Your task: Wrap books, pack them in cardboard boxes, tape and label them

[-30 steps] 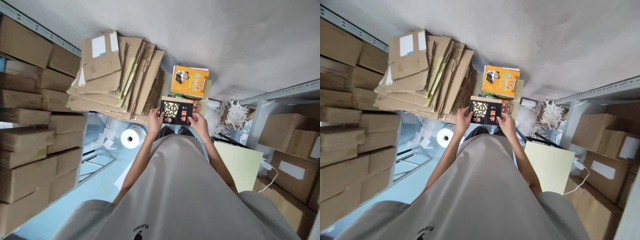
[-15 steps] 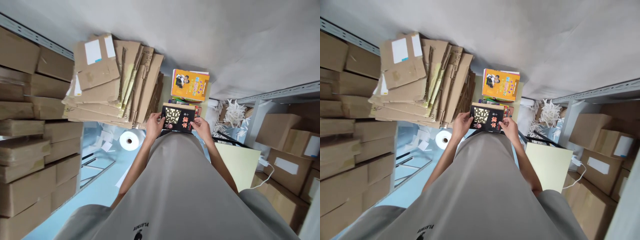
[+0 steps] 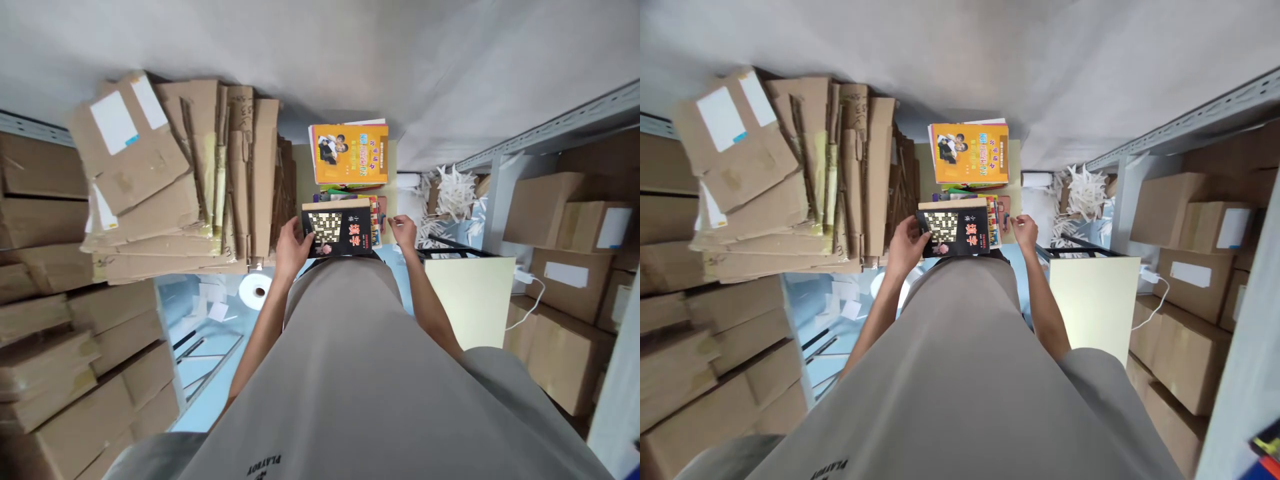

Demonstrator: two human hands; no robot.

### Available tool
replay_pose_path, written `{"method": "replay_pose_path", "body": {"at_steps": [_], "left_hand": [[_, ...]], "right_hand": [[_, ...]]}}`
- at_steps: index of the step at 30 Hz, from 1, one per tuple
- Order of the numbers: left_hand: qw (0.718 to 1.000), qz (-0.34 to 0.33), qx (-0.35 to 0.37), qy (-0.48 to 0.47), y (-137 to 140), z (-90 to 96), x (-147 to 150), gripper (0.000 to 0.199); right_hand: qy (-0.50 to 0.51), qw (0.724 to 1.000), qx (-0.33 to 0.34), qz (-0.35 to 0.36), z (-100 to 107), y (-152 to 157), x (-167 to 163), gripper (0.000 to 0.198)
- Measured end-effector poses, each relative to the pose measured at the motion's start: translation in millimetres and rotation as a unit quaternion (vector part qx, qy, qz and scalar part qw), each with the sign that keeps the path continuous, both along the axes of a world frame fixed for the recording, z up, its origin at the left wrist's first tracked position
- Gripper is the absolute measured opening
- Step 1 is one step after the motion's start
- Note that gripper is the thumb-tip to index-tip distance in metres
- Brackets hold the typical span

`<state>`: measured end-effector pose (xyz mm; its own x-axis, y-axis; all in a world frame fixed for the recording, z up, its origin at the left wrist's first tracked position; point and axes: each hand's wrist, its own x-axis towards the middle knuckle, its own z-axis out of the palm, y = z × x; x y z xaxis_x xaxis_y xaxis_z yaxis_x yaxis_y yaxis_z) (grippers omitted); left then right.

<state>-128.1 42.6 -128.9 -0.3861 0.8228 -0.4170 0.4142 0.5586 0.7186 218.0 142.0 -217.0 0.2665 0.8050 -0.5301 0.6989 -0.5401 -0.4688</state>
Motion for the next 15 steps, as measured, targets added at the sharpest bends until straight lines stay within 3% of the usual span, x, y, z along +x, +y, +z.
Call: {"method": "replay_pose_path", "body": {"at_steps": [5, 9, 15], "left_hand": [[0.986, -0.07, 0.065, 0.136, 13.3, 21.0, 19.3, 0.069], [0.978, -0.108, 0.062, 0.17, 19.7, 22.7, 41.0, 0.069], [0.979, -0.101, 0.001, 0.176, 24.9, 13.4, 47.9, 0.077]], "right_hand": [[-0.047, 0.994, -0.095, 0.017, -30.4, 23.2, -13.1, 0.041], [-0.012, 0.995, -0.091, 0.049, -41.1, 28.4, -13.2, 0.037], [0.053, 0.995, -0.077, 0.045, -50.0, 24.1, 2.8, 0.029]]}}
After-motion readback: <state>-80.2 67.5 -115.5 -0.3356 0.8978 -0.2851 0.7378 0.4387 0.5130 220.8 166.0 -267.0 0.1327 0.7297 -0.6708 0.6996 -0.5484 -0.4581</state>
